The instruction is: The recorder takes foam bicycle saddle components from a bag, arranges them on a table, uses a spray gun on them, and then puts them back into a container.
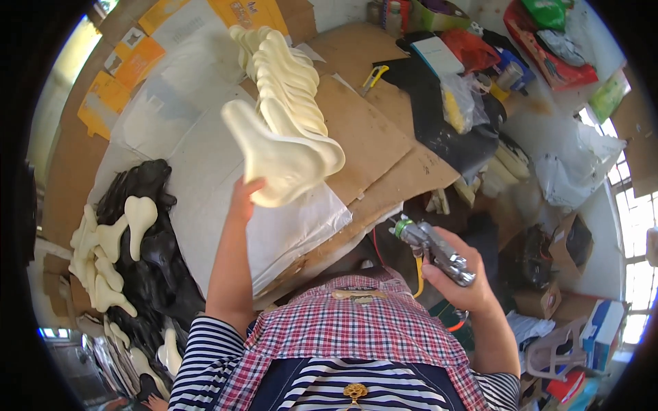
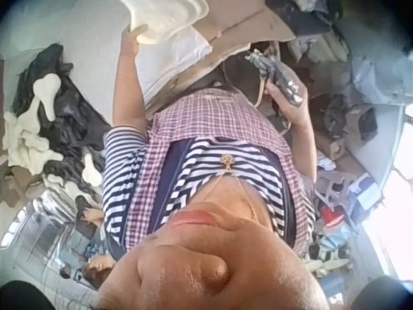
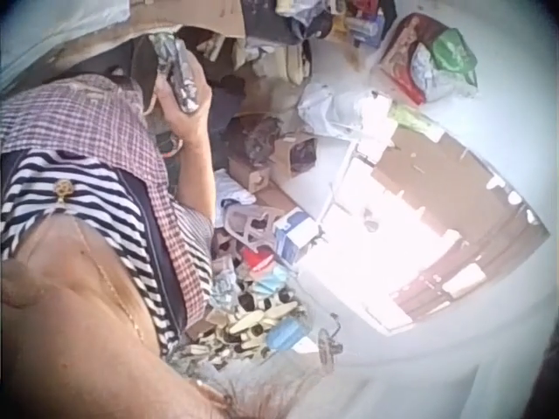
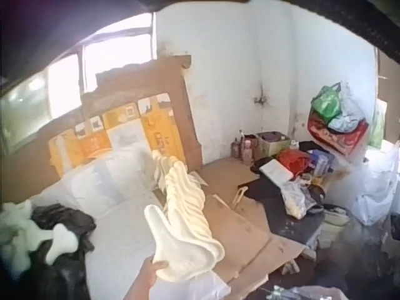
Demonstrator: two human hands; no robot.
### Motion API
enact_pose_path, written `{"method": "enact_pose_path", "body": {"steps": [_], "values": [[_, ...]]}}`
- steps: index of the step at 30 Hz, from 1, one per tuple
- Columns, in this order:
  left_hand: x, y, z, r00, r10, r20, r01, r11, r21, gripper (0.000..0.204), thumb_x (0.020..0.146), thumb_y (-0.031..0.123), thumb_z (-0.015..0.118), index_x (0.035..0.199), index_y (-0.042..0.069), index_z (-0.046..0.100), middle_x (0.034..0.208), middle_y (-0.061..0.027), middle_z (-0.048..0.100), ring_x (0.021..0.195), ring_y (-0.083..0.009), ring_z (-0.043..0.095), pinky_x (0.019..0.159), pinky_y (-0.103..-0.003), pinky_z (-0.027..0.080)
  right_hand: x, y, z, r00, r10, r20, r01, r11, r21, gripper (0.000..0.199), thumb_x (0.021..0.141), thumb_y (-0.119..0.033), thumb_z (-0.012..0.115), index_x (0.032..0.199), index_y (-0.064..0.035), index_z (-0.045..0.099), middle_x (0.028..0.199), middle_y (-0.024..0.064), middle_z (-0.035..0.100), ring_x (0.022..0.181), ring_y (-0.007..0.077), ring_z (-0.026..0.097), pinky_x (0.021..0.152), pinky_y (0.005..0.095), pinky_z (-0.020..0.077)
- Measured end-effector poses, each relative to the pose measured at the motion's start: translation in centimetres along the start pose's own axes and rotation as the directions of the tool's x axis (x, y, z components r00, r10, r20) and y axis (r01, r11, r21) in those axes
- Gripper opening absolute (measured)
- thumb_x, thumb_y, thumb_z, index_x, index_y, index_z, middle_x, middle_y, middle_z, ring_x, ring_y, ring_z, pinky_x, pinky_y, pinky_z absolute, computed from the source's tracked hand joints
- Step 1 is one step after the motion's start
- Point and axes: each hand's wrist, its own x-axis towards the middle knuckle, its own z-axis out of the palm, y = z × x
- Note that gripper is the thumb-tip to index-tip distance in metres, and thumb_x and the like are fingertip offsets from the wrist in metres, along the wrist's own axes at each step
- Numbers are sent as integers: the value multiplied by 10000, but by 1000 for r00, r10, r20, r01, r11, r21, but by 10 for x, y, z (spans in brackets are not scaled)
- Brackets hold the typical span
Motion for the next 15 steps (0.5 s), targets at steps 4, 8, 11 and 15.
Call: {"method": "enact_pose_path", "body": {"steps": [4, 8, 11, 15], "values": [[32, -50, 32, 973, 229, 4, -215, 908, 359, 521, 672, 113, 714, 1162, 8, 571, 1274, -142, 482, 1182, -251, 461, 957, -326, 397, 11, 24, -6, 991, -34, 127, 40, 998, -43, 562, 776, -73, 651, 1275, 35, 415, 851, 57, 586, 748, 114, 574, 694, 261, 501], [14, -57, 25, 968, 249, 23, -218, 795, 565, 511, 684, 146, 730, 1150, 4, 576, 1378, -177, 354, 1264, -267, 374, 985, -328, 378, 17, 29, 4, 991, -3, 136, -6, 998, 62, 560, 763, -56, 676, 1257, 47, 432, 940, 30, 569, 822, 78, 532, 746, 233, 454], [-27, -41, 17, 999, 50, -14, -47, 980, 193, 416, 715, 133, 714, 1100, 12, 611, 1229, -107, 518, 1069, -194, 505, 892, -318, 422, 23, 29, 17, 990, 1, 144, 2, 1000, -23, 549, 765, -47, 666, 1255, 41, 435, 905, 28, 583, 825, 84, 541, 755, 234, 453], [-111, 23, -153, 793, 190, -578, -307, 945, -112, 339, 868, 218, 499, 1129, 16, 572, 1120, -135, 584, 1042, -296, 539, 923, -420, 417, 17, 4, 39, 983, -27, 182, 34, 999, -38, 547, 767, -50, 664, 1254, 47, 434, 894, 37, 589, 824, 90, 540, 758, 237, 451]]}}
